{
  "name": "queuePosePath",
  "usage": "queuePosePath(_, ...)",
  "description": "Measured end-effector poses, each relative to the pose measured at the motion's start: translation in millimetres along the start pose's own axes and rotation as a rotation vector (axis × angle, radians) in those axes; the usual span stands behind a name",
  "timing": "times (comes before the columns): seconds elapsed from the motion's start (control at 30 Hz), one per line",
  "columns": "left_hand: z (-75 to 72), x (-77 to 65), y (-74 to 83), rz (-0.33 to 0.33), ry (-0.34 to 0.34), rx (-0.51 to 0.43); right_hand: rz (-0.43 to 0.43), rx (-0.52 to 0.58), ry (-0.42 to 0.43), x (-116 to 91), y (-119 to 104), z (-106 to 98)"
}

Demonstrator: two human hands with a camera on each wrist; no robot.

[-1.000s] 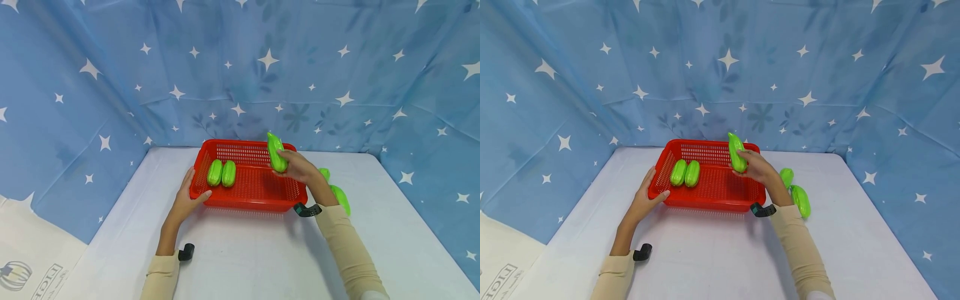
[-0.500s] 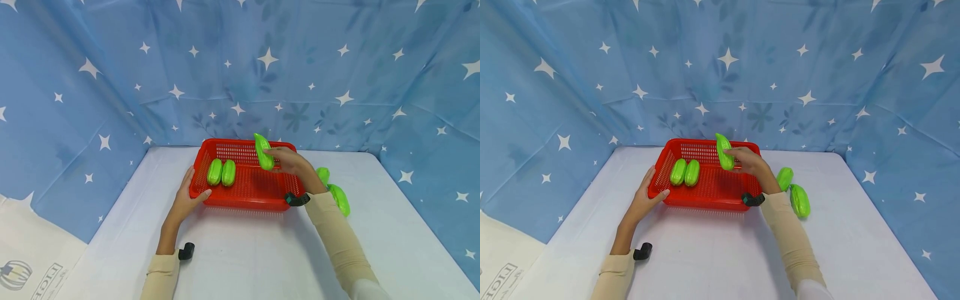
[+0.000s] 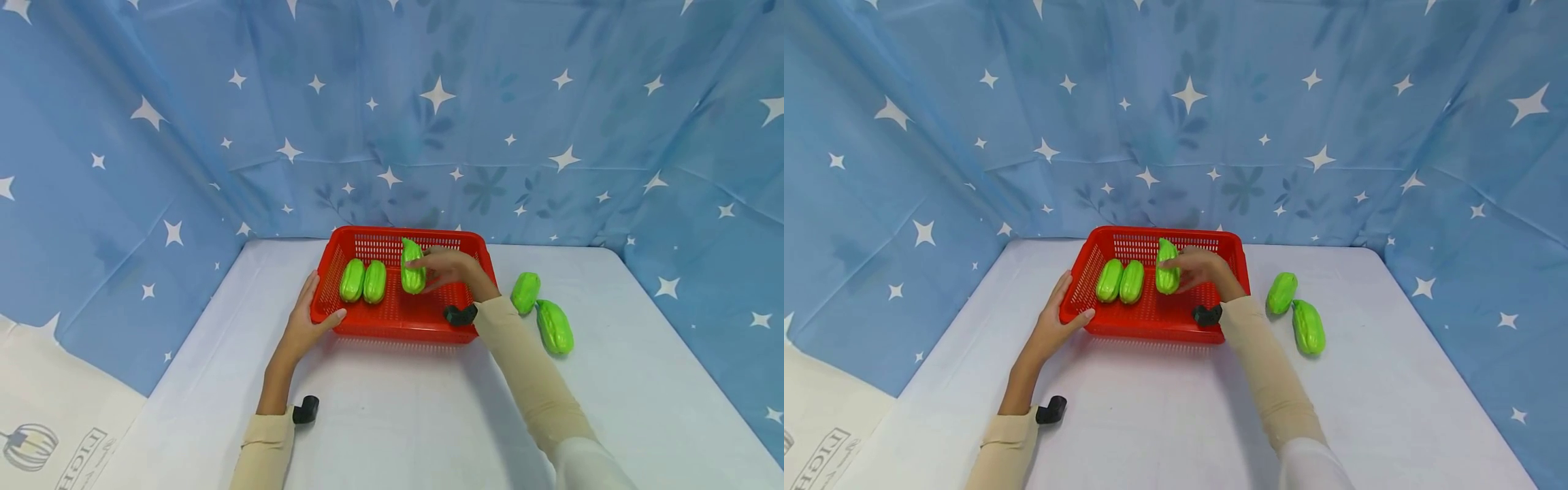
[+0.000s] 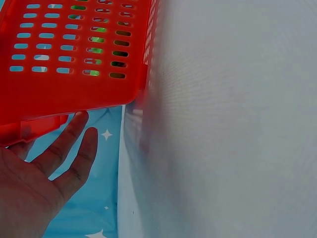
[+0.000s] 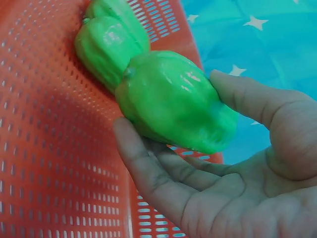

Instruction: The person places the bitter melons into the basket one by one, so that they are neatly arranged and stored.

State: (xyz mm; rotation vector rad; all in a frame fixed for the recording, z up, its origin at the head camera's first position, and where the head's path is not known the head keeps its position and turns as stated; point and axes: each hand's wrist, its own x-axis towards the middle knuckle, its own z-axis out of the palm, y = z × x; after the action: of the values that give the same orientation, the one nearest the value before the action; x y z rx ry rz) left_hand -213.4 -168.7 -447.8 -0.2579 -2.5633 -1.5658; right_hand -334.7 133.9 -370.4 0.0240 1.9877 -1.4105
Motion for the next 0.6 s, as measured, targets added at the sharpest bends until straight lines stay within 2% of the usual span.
queuePosePath(0.23, 0.8, 0.3, -1.3, -0.004, -0.008, -0.034, 0.056, -0.092, -0.016, 12, 0, 8)
queuePosePath(0.6, -0.4, -0.1, -2.2, -0.008, 0.000, -0.027, 0.141, -0.123, -0.013, 26, 2, 14)
